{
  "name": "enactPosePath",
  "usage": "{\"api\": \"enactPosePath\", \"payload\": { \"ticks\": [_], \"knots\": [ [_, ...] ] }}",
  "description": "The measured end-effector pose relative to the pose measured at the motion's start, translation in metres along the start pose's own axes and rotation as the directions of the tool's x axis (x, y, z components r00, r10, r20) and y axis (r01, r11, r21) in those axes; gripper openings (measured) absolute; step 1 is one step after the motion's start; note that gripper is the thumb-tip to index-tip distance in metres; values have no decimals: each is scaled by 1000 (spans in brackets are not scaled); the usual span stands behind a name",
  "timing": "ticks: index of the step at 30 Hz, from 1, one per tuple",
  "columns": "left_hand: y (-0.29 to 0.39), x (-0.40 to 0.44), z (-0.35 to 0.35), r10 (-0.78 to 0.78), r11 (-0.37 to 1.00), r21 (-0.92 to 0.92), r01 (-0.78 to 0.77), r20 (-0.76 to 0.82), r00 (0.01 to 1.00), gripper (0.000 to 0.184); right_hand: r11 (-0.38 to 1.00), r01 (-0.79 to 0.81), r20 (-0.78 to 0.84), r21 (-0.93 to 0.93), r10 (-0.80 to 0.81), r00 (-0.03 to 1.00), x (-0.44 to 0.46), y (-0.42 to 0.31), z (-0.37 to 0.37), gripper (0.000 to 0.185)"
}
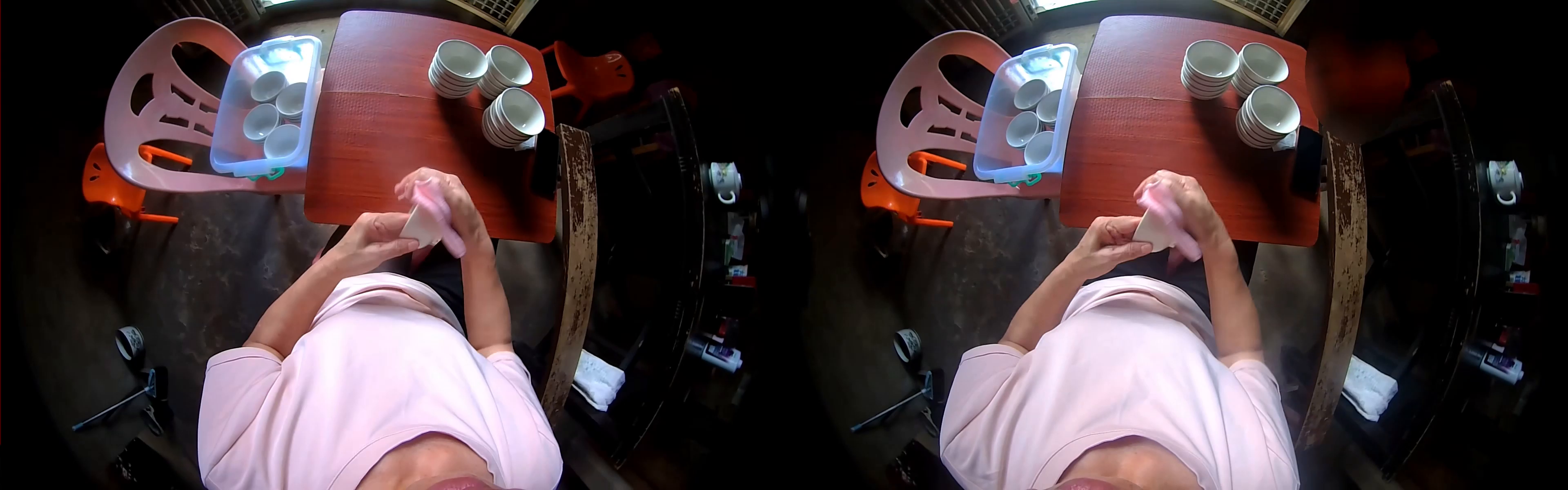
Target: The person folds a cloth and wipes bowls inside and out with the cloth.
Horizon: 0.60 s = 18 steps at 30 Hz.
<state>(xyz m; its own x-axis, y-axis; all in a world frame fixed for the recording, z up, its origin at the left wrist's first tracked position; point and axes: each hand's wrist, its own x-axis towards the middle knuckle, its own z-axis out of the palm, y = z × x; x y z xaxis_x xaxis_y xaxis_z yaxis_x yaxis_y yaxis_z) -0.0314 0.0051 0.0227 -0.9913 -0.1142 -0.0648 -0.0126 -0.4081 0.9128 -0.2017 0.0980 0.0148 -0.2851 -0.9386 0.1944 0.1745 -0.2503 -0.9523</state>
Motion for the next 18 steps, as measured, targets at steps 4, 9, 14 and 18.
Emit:
{"api": "enactPosePath", "payload": {
  "ticks": [4, 9, 14, 18],
  "knots": [
    [-4, 1, 6, 95, 992, -78, -100, -67, 993, 30, 871, 10, -180, 491, 91, 980, -12, 8, 15, 34],
    [-4, -2, -6, 70, 972, 221, -84, 68, 995, 12, 493, 71, 122, -867, 73, 990, -1, -57, 31, 24],
    [5, -2, 7, -12, 990, -140, 16, 28, 1000, 22, 955, -145, -7, 259, 152, 988, -19, 3, -7, 15],
    [-3, -5, 1, 5, 963, 270, -20, 56, 998, 33, 613, -109, -93, 782, 288, 953, -29, 49, -1, 16]
  ]
}}
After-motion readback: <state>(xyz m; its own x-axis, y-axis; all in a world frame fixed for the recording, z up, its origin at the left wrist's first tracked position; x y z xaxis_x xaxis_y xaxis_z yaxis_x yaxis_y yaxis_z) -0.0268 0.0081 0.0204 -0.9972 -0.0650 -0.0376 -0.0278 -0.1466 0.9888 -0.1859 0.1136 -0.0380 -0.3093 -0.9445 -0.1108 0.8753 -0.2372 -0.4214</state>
